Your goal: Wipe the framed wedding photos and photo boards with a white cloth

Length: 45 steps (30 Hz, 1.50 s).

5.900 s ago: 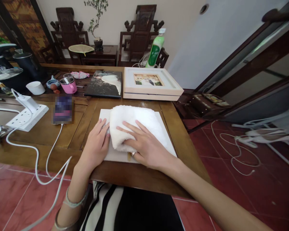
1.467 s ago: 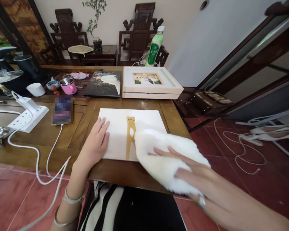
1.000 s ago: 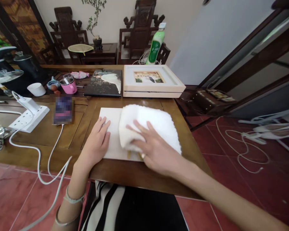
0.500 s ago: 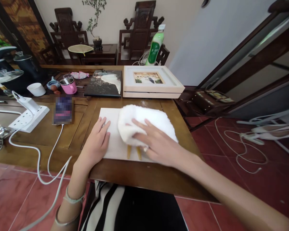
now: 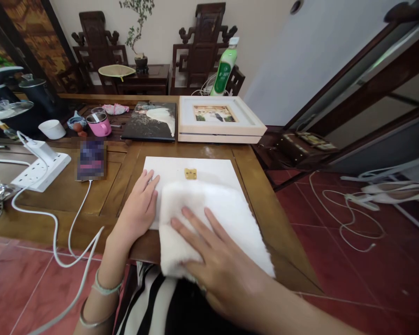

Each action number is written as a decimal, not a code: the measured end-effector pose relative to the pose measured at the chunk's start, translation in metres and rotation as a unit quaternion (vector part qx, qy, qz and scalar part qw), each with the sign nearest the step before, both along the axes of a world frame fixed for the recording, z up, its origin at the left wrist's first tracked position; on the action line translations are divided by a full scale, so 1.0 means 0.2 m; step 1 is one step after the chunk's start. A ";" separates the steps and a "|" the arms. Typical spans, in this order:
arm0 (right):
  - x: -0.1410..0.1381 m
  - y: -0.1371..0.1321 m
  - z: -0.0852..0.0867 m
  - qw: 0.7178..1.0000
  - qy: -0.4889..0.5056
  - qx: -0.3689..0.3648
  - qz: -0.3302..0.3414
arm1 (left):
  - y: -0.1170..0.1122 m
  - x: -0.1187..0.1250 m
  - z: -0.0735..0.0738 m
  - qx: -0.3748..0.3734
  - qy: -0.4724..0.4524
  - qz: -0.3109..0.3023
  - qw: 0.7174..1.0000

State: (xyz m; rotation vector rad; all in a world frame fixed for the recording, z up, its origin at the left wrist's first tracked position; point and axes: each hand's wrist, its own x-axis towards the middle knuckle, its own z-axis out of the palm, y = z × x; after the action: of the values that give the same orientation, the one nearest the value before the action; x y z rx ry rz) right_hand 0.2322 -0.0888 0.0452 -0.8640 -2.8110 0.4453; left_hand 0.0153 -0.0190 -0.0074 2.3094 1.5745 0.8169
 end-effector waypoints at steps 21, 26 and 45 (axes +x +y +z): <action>-0.10 0.38 -0.04 0.994 -0.051 0.065 -0.071 | 0.01 0.00 0.00 -0.005 -0.017 0.001 1.000; -0.04 0.02 -0.01 0.999 0.010 0.022 0.022 | 0.00 -0.01 0.00 -0.019 -0.012 -0.005 1.000; -0.19 0.39 -0.03 0.993 -0.021 0.076 -0.086 | -0.06 0.02 0.09 0.058 -0.117 0.020 0.991</action>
State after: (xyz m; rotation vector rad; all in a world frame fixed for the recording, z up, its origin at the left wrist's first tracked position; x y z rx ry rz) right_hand 0.1944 -0.0098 0.0387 -1.0807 -2.7333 0.1864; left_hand 0.0196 -0.0308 0.0115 2.1688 1.5108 1.1697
